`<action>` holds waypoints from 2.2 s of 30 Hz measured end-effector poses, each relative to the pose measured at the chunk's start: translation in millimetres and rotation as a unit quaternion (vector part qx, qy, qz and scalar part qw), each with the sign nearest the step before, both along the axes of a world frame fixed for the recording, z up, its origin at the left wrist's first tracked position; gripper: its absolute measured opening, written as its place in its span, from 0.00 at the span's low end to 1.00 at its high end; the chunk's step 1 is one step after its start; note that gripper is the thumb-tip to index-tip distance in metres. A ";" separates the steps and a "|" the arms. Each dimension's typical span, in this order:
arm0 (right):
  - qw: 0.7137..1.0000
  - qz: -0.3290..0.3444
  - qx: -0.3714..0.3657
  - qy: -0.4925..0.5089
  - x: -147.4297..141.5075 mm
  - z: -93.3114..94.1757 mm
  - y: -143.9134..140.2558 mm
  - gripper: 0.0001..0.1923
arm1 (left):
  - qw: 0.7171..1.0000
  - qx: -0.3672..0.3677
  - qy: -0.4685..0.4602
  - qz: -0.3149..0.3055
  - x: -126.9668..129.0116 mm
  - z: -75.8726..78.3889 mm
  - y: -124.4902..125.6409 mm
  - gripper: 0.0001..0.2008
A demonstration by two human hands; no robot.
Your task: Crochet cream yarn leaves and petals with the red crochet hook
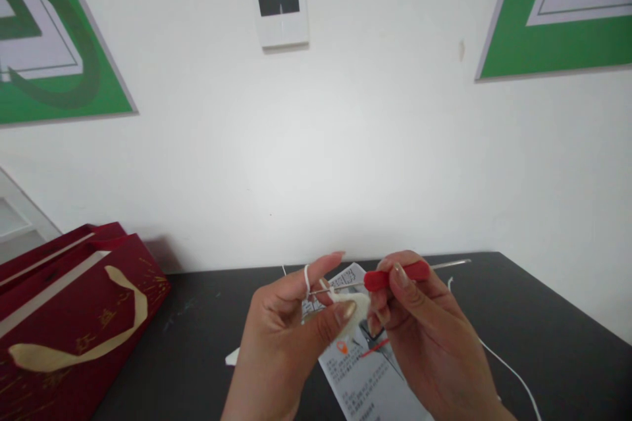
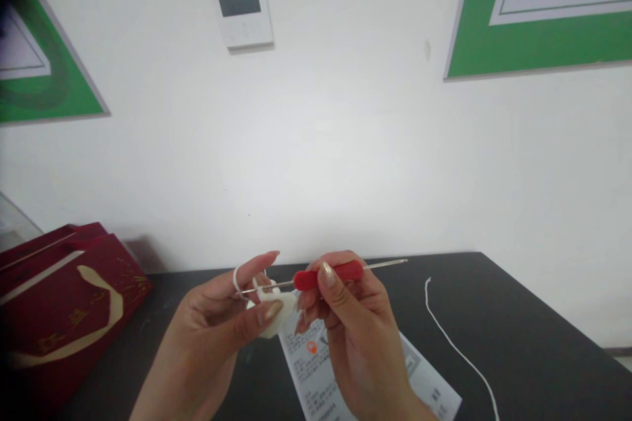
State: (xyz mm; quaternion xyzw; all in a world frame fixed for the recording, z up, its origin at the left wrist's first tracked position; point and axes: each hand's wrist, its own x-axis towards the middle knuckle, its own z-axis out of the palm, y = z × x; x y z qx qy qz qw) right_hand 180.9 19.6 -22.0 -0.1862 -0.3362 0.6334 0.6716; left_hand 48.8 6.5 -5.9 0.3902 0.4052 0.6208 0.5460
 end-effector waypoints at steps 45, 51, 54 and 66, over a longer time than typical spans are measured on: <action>0.678 -0.317 0.475 -0.462 24.3 -6.4 -4.1 0.31 | 0.998 0.021 -0.051 0.016 9.6 -5.9 0.2 0.28; 0.909 -0.181 0.313 -0.207 13.6 -19.1 13.4 0.14 | 0.990 -0.034 -0.125 -0.060 2.5 1.2 0.2 0.27; 0.977 -0.053 0.194 -0.077 7.1 -15.0 18.9 0.04 | 0.988 -0.051 -0.105 -0.104 -4.0 0.6 -0.5 0.29; 0.989 0.076 0.114 -0.064 20.3 -7.2 25.2 0.05 | 0.972 -0.058 0.014 -0.228 -18.0 -2.4 -2.4 0.28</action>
